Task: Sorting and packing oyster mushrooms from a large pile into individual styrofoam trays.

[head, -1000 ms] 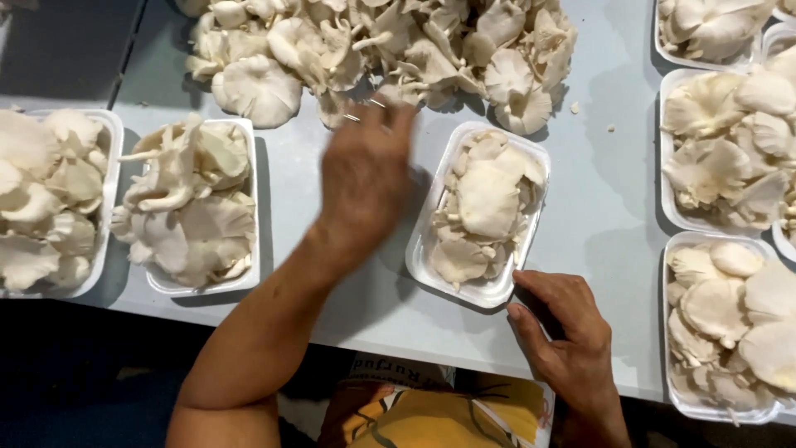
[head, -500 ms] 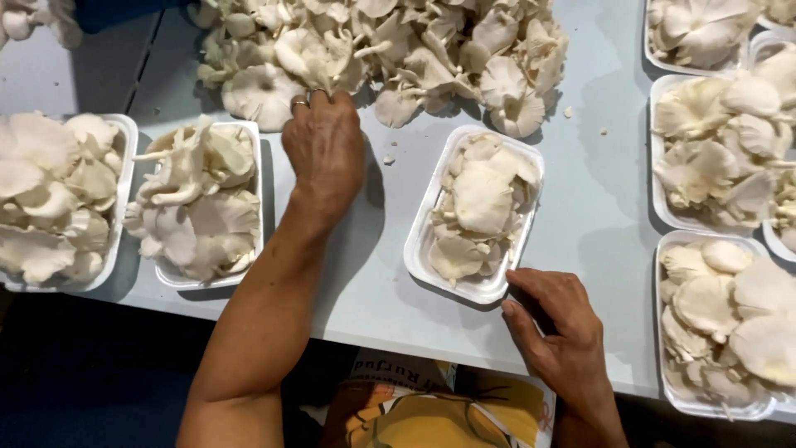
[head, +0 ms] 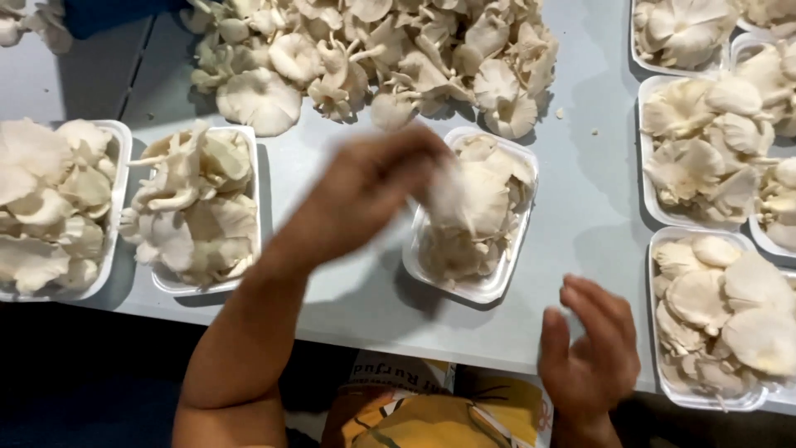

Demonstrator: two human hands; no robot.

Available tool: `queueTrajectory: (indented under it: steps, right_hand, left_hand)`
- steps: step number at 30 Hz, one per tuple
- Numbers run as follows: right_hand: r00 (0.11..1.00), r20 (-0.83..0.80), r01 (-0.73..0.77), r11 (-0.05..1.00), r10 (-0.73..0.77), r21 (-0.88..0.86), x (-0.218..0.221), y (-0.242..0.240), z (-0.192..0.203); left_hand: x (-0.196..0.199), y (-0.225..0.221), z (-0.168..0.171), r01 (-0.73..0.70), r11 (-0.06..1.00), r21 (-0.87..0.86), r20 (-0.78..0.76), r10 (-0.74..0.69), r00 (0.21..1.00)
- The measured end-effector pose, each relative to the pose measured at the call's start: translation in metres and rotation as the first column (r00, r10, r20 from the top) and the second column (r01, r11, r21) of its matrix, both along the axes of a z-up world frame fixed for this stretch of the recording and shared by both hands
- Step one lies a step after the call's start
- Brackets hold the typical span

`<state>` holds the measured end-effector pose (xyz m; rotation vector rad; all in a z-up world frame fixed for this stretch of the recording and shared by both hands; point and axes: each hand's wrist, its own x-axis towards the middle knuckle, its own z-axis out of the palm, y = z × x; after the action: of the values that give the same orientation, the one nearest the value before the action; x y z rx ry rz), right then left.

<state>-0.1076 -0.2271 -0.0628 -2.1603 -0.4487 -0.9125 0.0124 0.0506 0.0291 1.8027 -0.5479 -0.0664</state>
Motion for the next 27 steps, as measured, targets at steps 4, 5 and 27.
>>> queueTrajectory:
  steps: [4,5,27]
  right_hand:
    - [0.987,-0.035,-0.161,0.980,0.158,-0.120,-0.024,-0.007,-0.003]
    - [0.966,-0.045,-0.257,0.959,0.253,-0.119,-0.027,-0.003,0.003]
    - [0.988,-0.146,0.022,0.978,-0.054,-0.208,0.027,0.020,0.001]
  left_hand:
    - [-0.026,-0.032,-0.003,0.312,0.950,-0.002,0.010,-0.311,0.950]
    - [-0.031,-0.038,-0.004,0.387,0.921,0.045,-0.011,-0.387,0.922]
    - [0.010,-0.022,-0.083,-0.330,0.626,0.707,0.305,0.151,0.940]
